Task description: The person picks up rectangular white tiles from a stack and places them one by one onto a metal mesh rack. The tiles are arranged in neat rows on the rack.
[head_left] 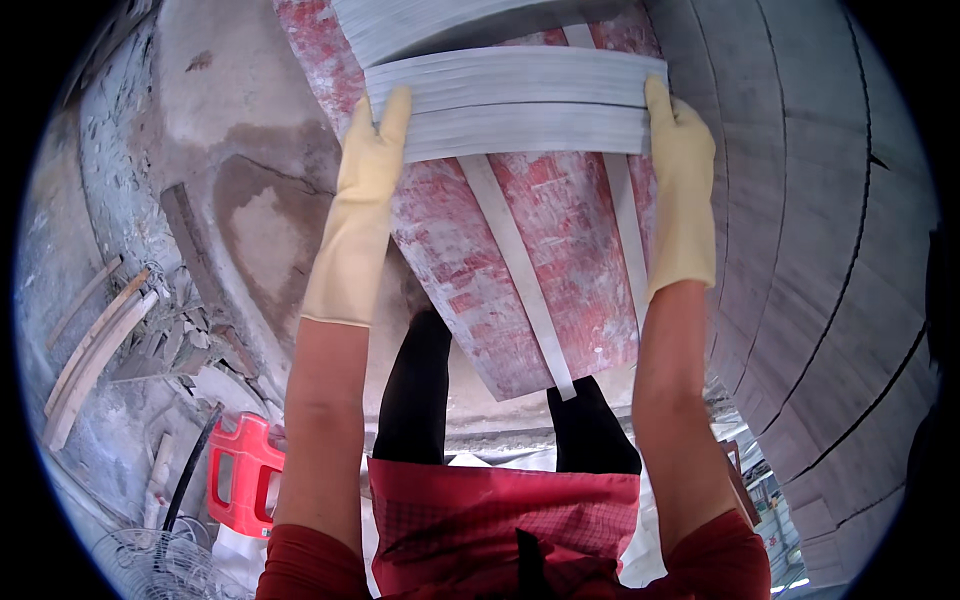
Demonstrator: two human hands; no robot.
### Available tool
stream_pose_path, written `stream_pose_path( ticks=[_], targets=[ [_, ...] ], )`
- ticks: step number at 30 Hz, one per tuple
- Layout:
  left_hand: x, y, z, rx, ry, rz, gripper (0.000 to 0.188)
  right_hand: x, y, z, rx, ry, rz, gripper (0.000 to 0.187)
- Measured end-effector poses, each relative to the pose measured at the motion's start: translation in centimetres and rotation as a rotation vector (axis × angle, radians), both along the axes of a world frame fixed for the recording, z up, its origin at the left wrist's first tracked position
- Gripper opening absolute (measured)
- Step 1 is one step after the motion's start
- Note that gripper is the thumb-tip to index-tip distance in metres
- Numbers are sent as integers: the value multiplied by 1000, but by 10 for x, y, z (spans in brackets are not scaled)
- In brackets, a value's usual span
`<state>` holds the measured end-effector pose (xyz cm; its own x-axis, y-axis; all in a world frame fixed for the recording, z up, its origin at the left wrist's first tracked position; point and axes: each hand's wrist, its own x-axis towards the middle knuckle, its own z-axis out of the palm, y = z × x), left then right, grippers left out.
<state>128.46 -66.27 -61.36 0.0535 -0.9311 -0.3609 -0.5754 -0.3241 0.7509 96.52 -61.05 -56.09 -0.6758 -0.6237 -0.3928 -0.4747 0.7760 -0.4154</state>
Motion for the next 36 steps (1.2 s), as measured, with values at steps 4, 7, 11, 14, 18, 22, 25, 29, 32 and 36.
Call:
stream_pose_path(
  ticks=[4, 7, 11, 14, 18, 22, 25, 29, 32, 36],
  targets=[
    [6, -4, 4, 106, 116, -13, 73, 23, 46, 2, -54, -47, -104, 63],
    [8, -5, 0, 130, 158, -15, 75, 32, 62, -12, -69, -32, -140, 62],
    [-8, 2, 14, 143, 121, 48, 78, 28, 70, -30, -179, 26, -77, 61],
    [-5, 3, 1, 78, -53, 74, 81, 25, 72, -34, -264, 25, -45, 60],
    [-2, 19, -5, 123, -88, 189, 84, 23, 75, -39, -330, 32, 5, 59],
    [10, 60, -4, 152, -13, 188, 78, 16, 83, -50, -357, 6, 34, 57],
    [8, 76, 11, 208, 90, 166, 63, 19, 90, -36, -358, -110, 34, 53],
    [18, 76, 10, 107, 290, 44, 52, 14, 97, -16, -477, -540, -11, 57],
    [15, 76, -2, 30, 442, 78, 46, 16, 96, -26, -605, -851, -89, 63],
    [2, 76, -11, 94, 571, 348, 51, 14, 95, -41, -599, -918, -292, 66]
  ],
)
